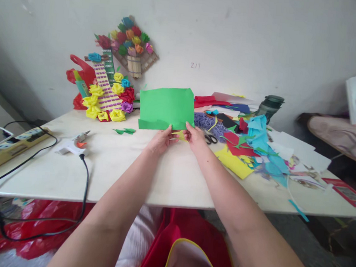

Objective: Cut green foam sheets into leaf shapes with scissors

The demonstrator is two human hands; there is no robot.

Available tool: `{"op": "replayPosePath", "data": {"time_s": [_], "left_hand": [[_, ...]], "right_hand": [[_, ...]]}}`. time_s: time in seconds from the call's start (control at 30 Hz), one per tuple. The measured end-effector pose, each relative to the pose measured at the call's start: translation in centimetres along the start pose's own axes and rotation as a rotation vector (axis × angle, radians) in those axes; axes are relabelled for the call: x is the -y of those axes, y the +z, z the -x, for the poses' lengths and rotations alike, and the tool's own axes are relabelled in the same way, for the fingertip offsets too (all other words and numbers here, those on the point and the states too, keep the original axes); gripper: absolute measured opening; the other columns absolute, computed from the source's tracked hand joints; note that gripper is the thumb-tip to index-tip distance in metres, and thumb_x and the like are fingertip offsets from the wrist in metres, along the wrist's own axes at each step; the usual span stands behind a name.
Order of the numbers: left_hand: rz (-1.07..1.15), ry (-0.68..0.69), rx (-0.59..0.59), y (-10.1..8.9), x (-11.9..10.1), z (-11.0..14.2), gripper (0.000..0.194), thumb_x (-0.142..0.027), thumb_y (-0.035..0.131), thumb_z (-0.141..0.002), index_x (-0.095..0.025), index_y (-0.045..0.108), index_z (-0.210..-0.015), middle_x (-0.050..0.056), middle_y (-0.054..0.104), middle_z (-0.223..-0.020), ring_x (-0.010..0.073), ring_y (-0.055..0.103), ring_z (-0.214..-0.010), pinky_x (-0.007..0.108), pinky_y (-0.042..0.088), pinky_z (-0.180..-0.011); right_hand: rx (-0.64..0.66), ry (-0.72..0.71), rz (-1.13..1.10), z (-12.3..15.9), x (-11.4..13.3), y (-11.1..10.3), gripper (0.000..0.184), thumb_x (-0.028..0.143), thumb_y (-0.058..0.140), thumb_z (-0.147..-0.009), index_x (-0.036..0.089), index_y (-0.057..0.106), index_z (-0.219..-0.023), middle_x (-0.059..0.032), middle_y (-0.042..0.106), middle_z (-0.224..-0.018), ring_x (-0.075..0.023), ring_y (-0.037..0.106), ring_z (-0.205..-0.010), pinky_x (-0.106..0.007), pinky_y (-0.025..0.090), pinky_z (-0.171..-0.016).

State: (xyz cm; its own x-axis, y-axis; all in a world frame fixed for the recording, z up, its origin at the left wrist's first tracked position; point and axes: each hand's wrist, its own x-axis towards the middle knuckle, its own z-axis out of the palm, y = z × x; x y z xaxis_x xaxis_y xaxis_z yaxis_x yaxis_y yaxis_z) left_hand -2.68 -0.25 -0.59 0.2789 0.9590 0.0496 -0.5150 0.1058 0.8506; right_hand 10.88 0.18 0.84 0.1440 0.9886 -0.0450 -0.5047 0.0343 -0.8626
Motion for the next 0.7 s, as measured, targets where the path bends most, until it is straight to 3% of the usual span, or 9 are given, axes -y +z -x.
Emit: {"op": "replayPosePath", "data": {"time_s": [0.13, 0.23, 0.37, 0.47, 0.7], "left_hand": [[0.008, -0.004, -0.017, -0.09, 0.19, -0.10, 0.023, -0.031, 0.058, -0.084, -0.009, 0.064, -0.086, 0.010, 0.070, -0.086, 0.0099, 0.061, -0.060, 0.022, 0.052, -0.058], [0.018, 0.013, -0.060, -0.11, 0.27, -0.24, 0.019, -0.027, 0.060, -0.082, -0.008, 0.063, -0.083, 0.009, 0.069, -0.080, 0.0090, 0.060, -0.056, 0.021, 0.051, -0.056], [0.037, 0.037, -0.112, -0.05, 0.19, -0.29, 0.017, -0.025, 0.060, -0.082, -0.008, 0.062, -0.083, 0.007, 0.068, -0.073, 0.0081, 0.058, -0.052, 0.021, 0.051, -0.054], [0.049, 0.035, -0.130, -0.02, 0.08, -0.25, 0.016, -0.023, 0.056, -0.085, -0.008, 0.062, -0.085, 0.007, 0.068, -0.073, 0.0086, 0.059, -0.053, 0.021, 0.051, -0.054], [0.087, 0.022, -0.125, 0.00, -0.18, -0.13, 0.018, -0.022, 0.051, -0.088, -0.010, 0.062, -0.081, 0.006, 0.068, -0.070, 0.0082, 0.060, -0.054, 0.019, 0.051, -0.054]], "right_hand": [[-0.058, -0.055, 0.044, 0.17, -0.09, 0.24, 0.025, 0.025, 0.071, -0.073, 0.016, 0.050, -0.062, 0.0030, 0.057, -0.041, -0.0048, 0.044, -0.030, -0.014, 0.032, -0.031], [-0.010, -0.065, 0.038, 0.27, -0.15, 0.26, 0.029, 0.035, 0.070, -0.075, 0.016, 0.051, -0.064, 0.0010, 0.059, -0.044, -0.0061, 0.047, -0.031, -0.015, 0.035, -0.031], [0.102, -0.023, -0.007, 0.13, 0.10, -0.04, 0.050, 0.059, 0.043, -0.085, 0.014, 0.055, -0.067, -0.0042, 0.061, -0.046, -0.0092, 0.051, -0.034, -0.018, 0.040, -0.034], [0.167, 0.019, -0.027, 0.03, 0.43, -0.28, 0.060, 0.061, 0.028, -0.089, 0.013, 0.058, -0.068, -0.0068, 0.062, -0.048, -0.0104, 0.052, -0.035, -0.020, 0.040, -0.034], [0.270, -0.042, 0.006, 0.15, -0.08, -0.39, 0.024, 0.034, 0.064, -0.078, 0.014, 0.055, -0.070, -0.0035, 0.066, -0.056, -0.0094, 0.055, -0.040, -0.018, 0.043, -0.039]]}}
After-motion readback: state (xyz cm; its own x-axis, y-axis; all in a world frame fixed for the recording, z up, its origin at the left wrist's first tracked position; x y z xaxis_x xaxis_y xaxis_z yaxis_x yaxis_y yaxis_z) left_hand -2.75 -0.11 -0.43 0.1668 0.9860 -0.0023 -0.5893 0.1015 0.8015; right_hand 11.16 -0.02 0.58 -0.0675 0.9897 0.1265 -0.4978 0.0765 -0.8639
